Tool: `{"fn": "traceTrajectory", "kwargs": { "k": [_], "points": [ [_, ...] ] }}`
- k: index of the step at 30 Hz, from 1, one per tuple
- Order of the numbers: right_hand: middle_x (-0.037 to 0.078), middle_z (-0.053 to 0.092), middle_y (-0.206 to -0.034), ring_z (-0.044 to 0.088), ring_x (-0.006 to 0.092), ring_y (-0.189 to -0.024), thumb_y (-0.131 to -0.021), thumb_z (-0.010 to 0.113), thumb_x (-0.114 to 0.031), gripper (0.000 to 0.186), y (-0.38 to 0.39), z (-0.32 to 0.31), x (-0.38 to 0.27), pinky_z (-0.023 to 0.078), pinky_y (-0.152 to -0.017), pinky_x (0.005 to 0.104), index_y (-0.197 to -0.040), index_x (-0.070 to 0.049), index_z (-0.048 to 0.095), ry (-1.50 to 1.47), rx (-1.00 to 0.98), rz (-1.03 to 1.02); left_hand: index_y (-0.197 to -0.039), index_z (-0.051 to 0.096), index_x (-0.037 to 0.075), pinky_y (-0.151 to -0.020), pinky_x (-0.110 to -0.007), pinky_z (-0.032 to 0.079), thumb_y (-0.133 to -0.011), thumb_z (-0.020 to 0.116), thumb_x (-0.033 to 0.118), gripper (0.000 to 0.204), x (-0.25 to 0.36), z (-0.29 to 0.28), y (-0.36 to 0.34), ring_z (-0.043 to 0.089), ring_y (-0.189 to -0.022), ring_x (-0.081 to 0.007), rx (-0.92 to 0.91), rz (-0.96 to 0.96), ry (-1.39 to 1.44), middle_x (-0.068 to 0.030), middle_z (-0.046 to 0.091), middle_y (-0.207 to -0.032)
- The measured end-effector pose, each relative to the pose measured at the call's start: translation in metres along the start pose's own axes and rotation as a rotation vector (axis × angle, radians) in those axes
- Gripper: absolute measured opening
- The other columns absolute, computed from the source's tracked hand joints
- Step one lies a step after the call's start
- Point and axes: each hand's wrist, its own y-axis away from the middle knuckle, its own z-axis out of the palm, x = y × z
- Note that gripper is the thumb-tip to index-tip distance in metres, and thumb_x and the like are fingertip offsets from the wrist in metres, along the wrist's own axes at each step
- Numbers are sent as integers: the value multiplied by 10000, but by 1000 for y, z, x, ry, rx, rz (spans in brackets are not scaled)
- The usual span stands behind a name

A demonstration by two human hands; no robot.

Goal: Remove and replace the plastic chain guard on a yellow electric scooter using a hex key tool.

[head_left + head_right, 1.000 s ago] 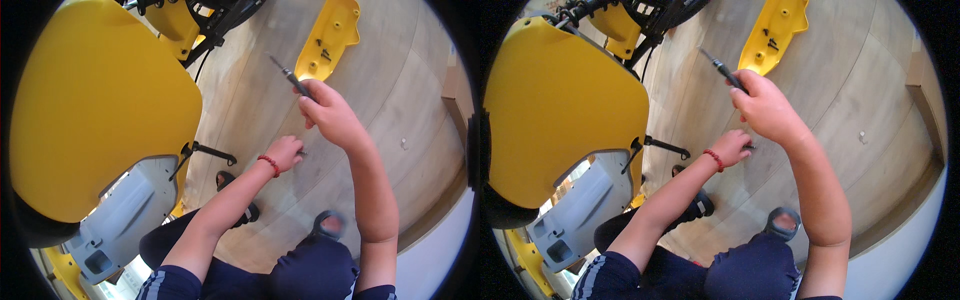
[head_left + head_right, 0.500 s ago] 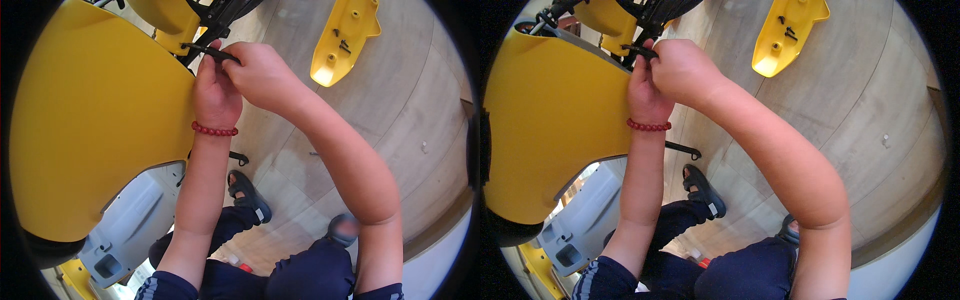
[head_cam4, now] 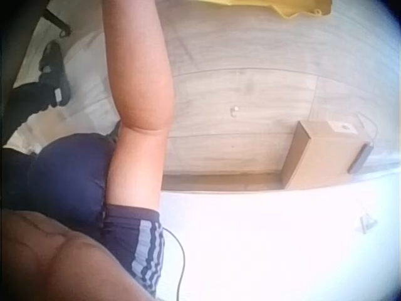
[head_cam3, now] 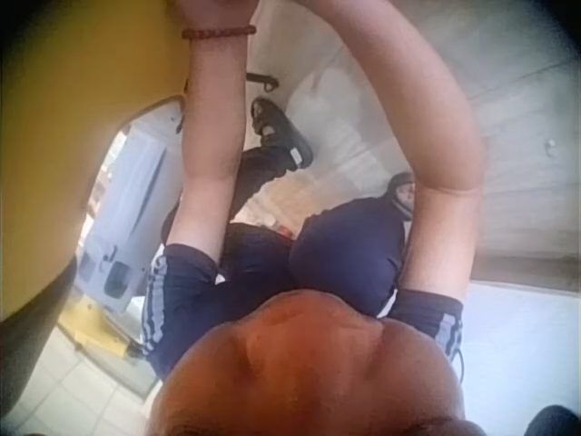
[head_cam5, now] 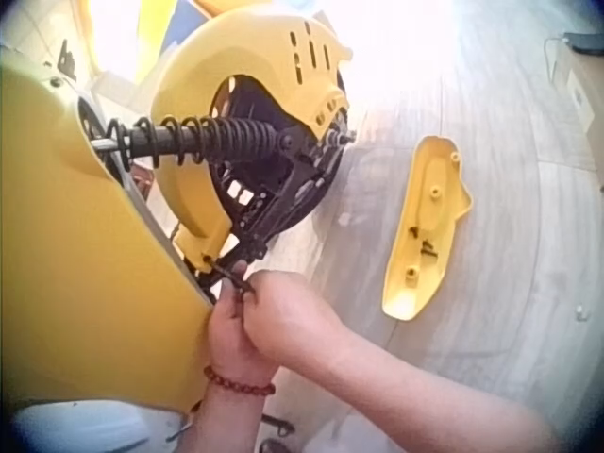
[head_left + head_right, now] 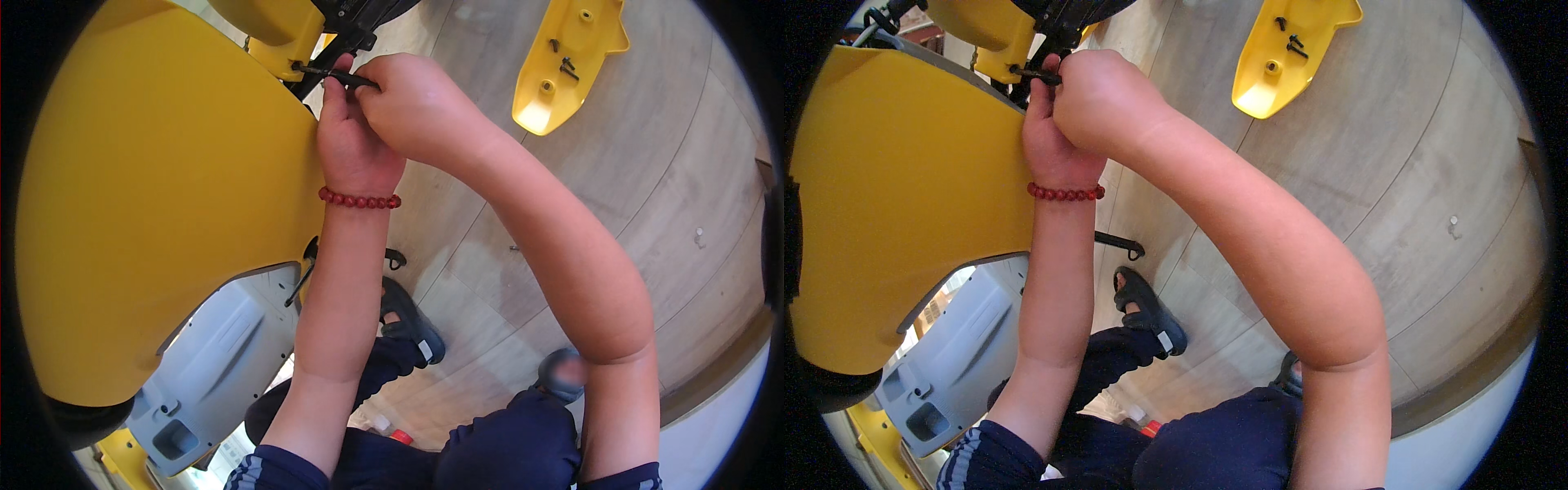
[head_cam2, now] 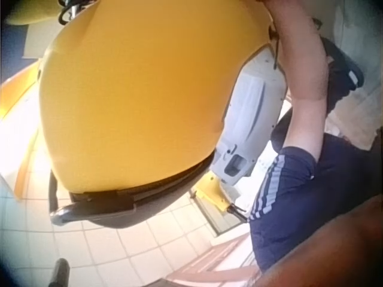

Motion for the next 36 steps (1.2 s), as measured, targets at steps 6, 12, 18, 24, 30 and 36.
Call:
{"fn": "traceTrajectory", "kwargs": {
  "k": [6, 12, 18, 24, 30, 36],
  "points": [
    [244, 602, -763, 585, 372, -706, -789, 488, -132, 242, -2, -1, 0, 464, -658, 400, -871, 54, 619, 18, 7, -4, -1145, 470, 136, -881, -383, 418, -980, 288, 352, 327, -6, 10, 0, 516, -1015, -210, 73, 49, -60, -57, 542, -1093],
    [240, 603, -756, 585, 362, -689, -786, 493, -135, 243, -1, -2, -2, 464, -648, 393, -871, 59, 614, 1, -3, 18, -1139, 471, 130, -885, -375, 413, -977, 308, 344, 314, -4, 8, -1, 515, -1013, -206, 71, 40, -119, -59, 540, -1094],
    [243, 600, -746, 577, 364, -670, -783, 486, -141, 255, -1, 0, 2, 464, -645, 393, -861, 67, 611, -14, 2, 41, -1135, 464, 125, -904, -384, 400, -975, 308, 352, 319, -5, 5, -1, 507, -1027, -217, 100, 33, -143, -62, 542, -1078],
    [124, 551, -611, 552, 217, -537, -774, 520, -156, 209, -4, -16, -8, 411, -477, 351, -712, 34, 581, -150, -174, 186, -1115, 469, 156, -627, -366, 450, -966, 322, 386, 311, 0, 14, 0, 539, -854, -197, 135, 18, -150, -39, 558, -988],
    [105, 557, -608, 566, 208, -530, -766, 533, -141, 182, -8, -12, -13, 411, -457, 339, -646, -8, 561, -225, -150, 310, -1100, 484, 156, -609, -359, 450, -964, 322, 396, 320, -1, 13, -1, 550, -829, -187, 124, -2, -100, -26, 586, -893],
    [143, 657, -824, 643, 293, -782, -723, 574, -182, 184, 0, -6, -9, 515, -669, 375, -828, -56, 660, 555, 96, -303, -1036, 552, 125, -860, -378, 439, -961, 361, 358, 311, 1, 20, -8, 566, -939, -205, 47, -8, -35, -33, 604, -978]
  ]
}}
